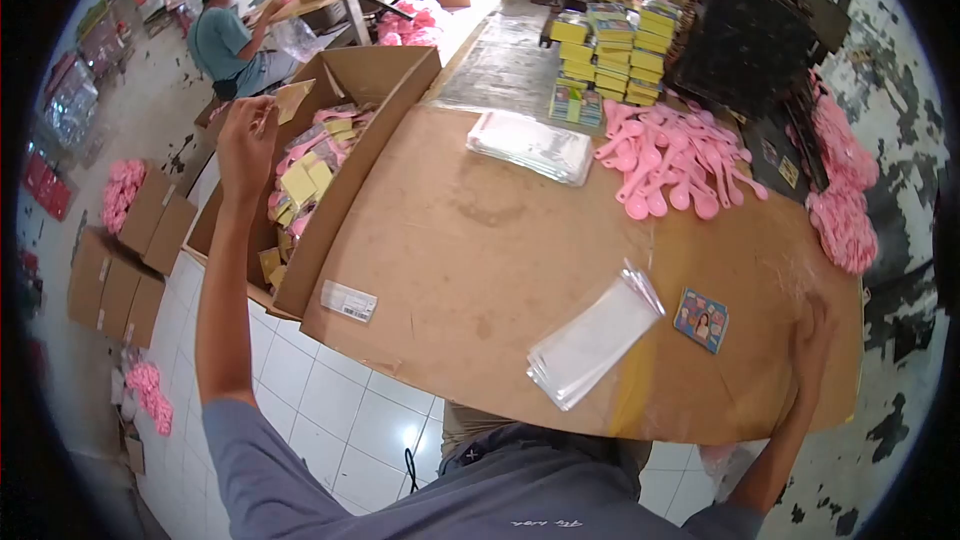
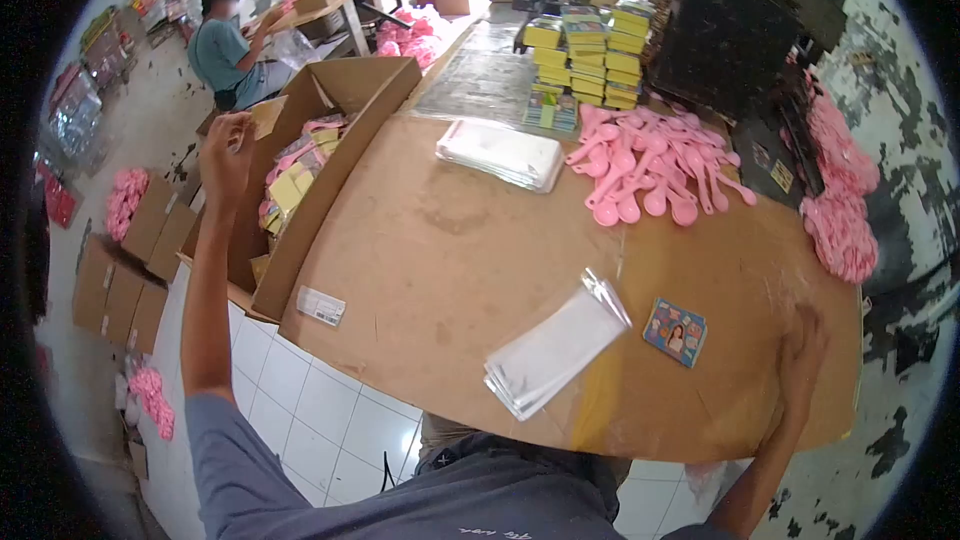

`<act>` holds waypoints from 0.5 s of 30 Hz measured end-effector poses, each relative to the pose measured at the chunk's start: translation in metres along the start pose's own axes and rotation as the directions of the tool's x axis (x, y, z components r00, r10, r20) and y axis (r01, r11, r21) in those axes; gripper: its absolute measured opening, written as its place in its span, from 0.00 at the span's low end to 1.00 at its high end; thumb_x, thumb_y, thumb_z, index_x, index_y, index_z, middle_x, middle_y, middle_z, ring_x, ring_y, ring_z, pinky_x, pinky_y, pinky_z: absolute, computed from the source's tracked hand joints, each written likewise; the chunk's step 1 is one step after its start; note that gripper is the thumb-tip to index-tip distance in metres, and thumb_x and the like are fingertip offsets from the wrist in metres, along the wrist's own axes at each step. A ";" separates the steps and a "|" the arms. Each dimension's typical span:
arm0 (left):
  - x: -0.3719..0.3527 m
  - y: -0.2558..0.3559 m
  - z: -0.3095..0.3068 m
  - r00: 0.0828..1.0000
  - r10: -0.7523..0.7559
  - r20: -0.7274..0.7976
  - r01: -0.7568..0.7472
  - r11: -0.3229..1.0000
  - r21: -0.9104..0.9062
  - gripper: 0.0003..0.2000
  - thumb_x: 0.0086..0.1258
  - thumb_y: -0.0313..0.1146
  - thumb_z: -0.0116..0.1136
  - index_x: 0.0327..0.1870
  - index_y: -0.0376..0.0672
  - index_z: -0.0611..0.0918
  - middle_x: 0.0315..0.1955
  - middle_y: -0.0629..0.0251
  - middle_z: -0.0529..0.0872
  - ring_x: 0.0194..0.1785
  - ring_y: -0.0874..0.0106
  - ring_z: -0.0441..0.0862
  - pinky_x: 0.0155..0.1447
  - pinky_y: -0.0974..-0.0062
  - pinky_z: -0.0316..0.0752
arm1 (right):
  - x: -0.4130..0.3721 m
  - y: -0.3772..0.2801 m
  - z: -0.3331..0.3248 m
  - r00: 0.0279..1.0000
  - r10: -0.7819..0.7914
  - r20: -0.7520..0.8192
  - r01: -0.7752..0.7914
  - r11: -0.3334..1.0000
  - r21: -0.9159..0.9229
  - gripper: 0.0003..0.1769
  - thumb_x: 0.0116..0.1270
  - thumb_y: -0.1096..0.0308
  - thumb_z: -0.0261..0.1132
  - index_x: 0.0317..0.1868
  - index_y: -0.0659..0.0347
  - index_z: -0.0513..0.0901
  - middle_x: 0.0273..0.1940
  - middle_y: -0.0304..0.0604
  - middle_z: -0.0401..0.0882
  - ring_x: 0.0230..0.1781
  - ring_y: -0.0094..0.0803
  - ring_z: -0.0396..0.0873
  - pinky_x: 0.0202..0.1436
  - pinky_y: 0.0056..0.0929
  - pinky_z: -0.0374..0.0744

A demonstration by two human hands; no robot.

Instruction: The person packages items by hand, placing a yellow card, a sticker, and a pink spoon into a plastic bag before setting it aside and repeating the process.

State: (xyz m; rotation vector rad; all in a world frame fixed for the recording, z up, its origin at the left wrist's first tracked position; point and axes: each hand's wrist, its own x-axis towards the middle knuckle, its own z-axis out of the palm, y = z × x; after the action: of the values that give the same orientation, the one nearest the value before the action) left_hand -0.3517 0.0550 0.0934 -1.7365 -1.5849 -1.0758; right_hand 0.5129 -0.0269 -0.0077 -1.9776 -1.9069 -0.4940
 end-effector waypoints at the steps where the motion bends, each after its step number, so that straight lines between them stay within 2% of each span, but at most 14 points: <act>1: -0.002 -0.030 0.014 0.999 -0.017 0.037 0.016 0.999 0.031 0.07 0.74 0.28 0.63 0.49 0.38 0.85 0.43 0.58 0.87 0.45 0.61 0.87 0.50 0.66 0.82 | -0.007 -0.012 0.004 0.982 0.142 0.124 -0.185 0.857 0.481 0.23 0.80 0.65 0.60 0.69 0.67 0.75 0.71 0.56 0.73 0.74 0.49 0.70 0.78 0.42 0.65; 2: -0.007 -0.059 0.029 0.996 -0.032 0.080 0.028 0.998 0.059 0.08 0.74 0.28 0.62 0.50 0.39 0.85 0.43 0.57 0.87 0.45 0.58 0.87 0.51 0.65 0.82 | -0.014 -0.020 0.006 0.983 0.139 0.117 -0.177 0.879 0.443 0.23 0.79 0.65 0.60 0.70 0.67 0.74 0.70 0.55 0.73 0.74 0.48 0.70 0.79 0.42 0.65; 4: -0.016 -0.121 0.068 0.952 -0.113 0.285 0.059 0.980 0.192 0.14 0.75 0.37 0.62 0.55 0.41 0.84 0.52 0.54 0.85 0.53 0.54 0.85 0.57 0.59 0.80 | -0.028 -0.034 0.012 0.983 0.152 0.105 -0.180 0.915 0.361 0.25 0.79 0.65 0.60 0.71 0.66 0.74 0.70 0.54 0.74 0.74 0.46 0.69 0.79 0.42 0.64; 5: -0.025 -0.147 0.088 0.912 -0.155 0.380 0.057 0.965 0.255 0.17 0.75 0.41 0.62 0.58 0.42 0.83 0.57 0.53 0.84 0.57 0.52 0.84 0.60 0.57 0.79 | -0.030 -0.036 0.016 0.980 0.169 0.109 -0.199 0.887 0.417 0.25 0.79 0.65 0.60 0.71 0.67 0.74 0.70 0.53 0.74 0.75 0.46 0.69 0.80 0.42 0.64; 7: -0.062 -0.186 0.130 0.882 -0.137 0.451 -0.153 0.823 0.548 0.30 0.74 0.56 0.60 0.71 0.48 0.75 0.73 0.46 0.70 0.74 0.46 0.71 0.73 0.47 0.68 | -0.031 -0.033 0.021 0.972 0.204 0.118 -0.235 0.825 0.514 0.25 0.80 0.64 0.59 0.71 0.67 0.73 0.70 0.53 0.74 0.75 0.45 0.68 0.80 0.42 0.63; 8: -0.062 -0.188 0.137 0.680 -0.396 0.617 -0.079 0.797 0.599 0.46 0.68 0.68 0.60 0.82 0.54 0.62 0.82 0.44 0.52 0.83 0.43 0.52 0.82 0.43 0.54 | -0.031 -0.030 0.022 0.970 0.215 0.118 -0.243 0.793 0.559 0.25 0.81 0.63 0.58 0.72 0.67 0.73 0.71 0.53 0.73 0.76 0.45 0.68 0.81 0.42 0.62; 10: -0.078 -0.229 0.168 0.565 -0.543 0.622 0.117 0.798 0.591 0.50 0.65 0.72 0.59 0.84 0.57 0.58 0.83 0.45 0.51 0.84 0.45 0.51 0.83 0.45 0.52 | -0.030 -0.024 0.026 0.965 0.243 0.102 -0.250 0.721 0.646 0.26 0.81 0.62 0.57 0.72 0.68 0.73 0.72 0.53 0.72 0.76 0.45 0.67 0.81 0.43 0.61; 12: -0.082 -0.245 0.191 0.462 -0.560 0.687 0.178 0.818 0.547 0.53 0.62 0.76 0.59 0.85 0.61 0.55 0.84 0.46 0.50 0.85 0.45 0.49 0.84 0.46 0.51 | -0.033 -0.018 0.028 0.965 0.241 0.100 -0.249 0.730 0.637 0.26 0.82 0.62 0.56 0.73 0.67 0.72 0.73 0.53 0.71 0.77 0.45 0.65 0.82 0.43 0.60; 14: -0.084 -0.249 0.197 0.389 -0.481 0.785 0.127 0.873 0.472 0.55 0.58 0.79 0.59 0.85 0.63 0.54 0.84 0.46 0.49 0.85 0.45 0.49 0.84 0.48 0.51 | -0.033 -0.019 0.034 0.965 0.243 0.098 -0.249 0.735 0.630 0.26 0.82 0.61 0.56 0.73 0.67 0.72 0.74 0.53 0.70 0.78 0.45 0.64 0.82 0.43 0.59; 15: -0.083 -0.241 0.198 0.364 -0.512 0.778 0.177 0.858 0.482 0.56 0.57 0.79 0.60 0.85 0.64 0.54 0.84 0.46 0.50 0.85 0.45 0.50 0.84 0.49 0.51 | -0.033 -0.022 0.034 0.964 0.246 0.098 -0.252 0.736 0.628 0.26 0.82 0.61 0.56 0.73 0.67 0.71 0.74 0.53 0.69 0.78 0.45 0.64 0.82 0.43 0.59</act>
State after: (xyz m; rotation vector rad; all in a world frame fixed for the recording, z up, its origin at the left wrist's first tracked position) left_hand -0.5487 0.2108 -0.1089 -1.8478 -2.6997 0.1619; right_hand 0.4899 -0.0386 -0.0526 -1.7104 -1.4879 0.2282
